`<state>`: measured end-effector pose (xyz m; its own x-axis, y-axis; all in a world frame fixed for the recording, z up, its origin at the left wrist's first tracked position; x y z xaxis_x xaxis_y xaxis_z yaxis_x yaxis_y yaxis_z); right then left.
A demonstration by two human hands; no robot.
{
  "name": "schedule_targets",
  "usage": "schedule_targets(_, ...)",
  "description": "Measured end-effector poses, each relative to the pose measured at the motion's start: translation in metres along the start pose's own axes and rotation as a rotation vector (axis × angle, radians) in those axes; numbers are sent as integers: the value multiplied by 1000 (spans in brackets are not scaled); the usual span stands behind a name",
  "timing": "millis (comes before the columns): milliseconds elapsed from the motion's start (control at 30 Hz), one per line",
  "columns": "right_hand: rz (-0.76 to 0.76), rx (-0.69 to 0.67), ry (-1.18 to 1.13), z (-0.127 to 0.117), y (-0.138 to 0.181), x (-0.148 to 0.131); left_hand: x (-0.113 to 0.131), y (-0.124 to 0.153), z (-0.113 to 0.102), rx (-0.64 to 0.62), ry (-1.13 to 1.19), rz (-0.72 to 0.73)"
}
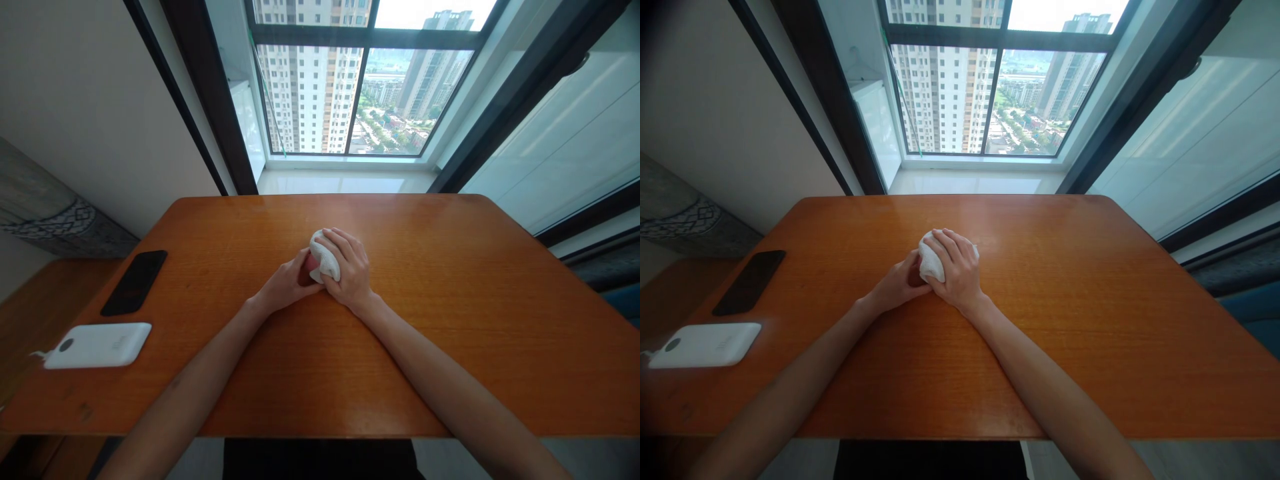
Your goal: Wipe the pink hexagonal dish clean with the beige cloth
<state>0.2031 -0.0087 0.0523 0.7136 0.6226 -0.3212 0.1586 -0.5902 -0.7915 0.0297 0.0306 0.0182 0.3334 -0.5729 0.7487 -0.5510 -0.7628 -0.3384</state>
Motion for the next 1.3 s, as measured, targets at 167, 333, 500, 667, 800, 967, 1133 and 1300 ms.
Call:
schedule_targets(167,169,87,-148,0,-1,6,1,-1,1,-1,-25,-9)
schedule_targets(333,904,218,-459,16,16,53,-1,-1,-1,15,-48,-25)
schedule_targets(500,865,178,-474,13,16,53,-7,0,0,19,-60,-22)
schedule_targets(667,201,68,-259,0,0,10,-7,1,1,11,-47,17)
schedule_targets(800,596,174,-389,8,7,36,-6,0,-1,13,-65,18)
schedule_targets(967,930,164,-457,18,21,55,-4,0,-2,21,-85,0)
schedule_targets(1133,149,26,-117,3,3,7,-6,0,0,13,-48,-4)
schedule_targets(1300,-152,-119,146,12,3,-20,-20,4,1,-1,3,22)
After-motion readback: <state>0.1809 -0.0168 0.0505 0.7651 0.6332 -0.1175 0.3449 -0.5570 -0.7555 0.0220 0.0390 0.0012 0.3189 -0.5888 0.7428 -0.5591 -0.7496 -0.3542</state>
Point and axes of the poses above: each hand's wrist, its own y-axis away from the middle knuckle, its own z-axis out of the palm, x = y × z, the point moved 5 cm from there along -y, towards the middle knuckle, and after that the axes turned 4 degrees about z, right-handed, at the moved point
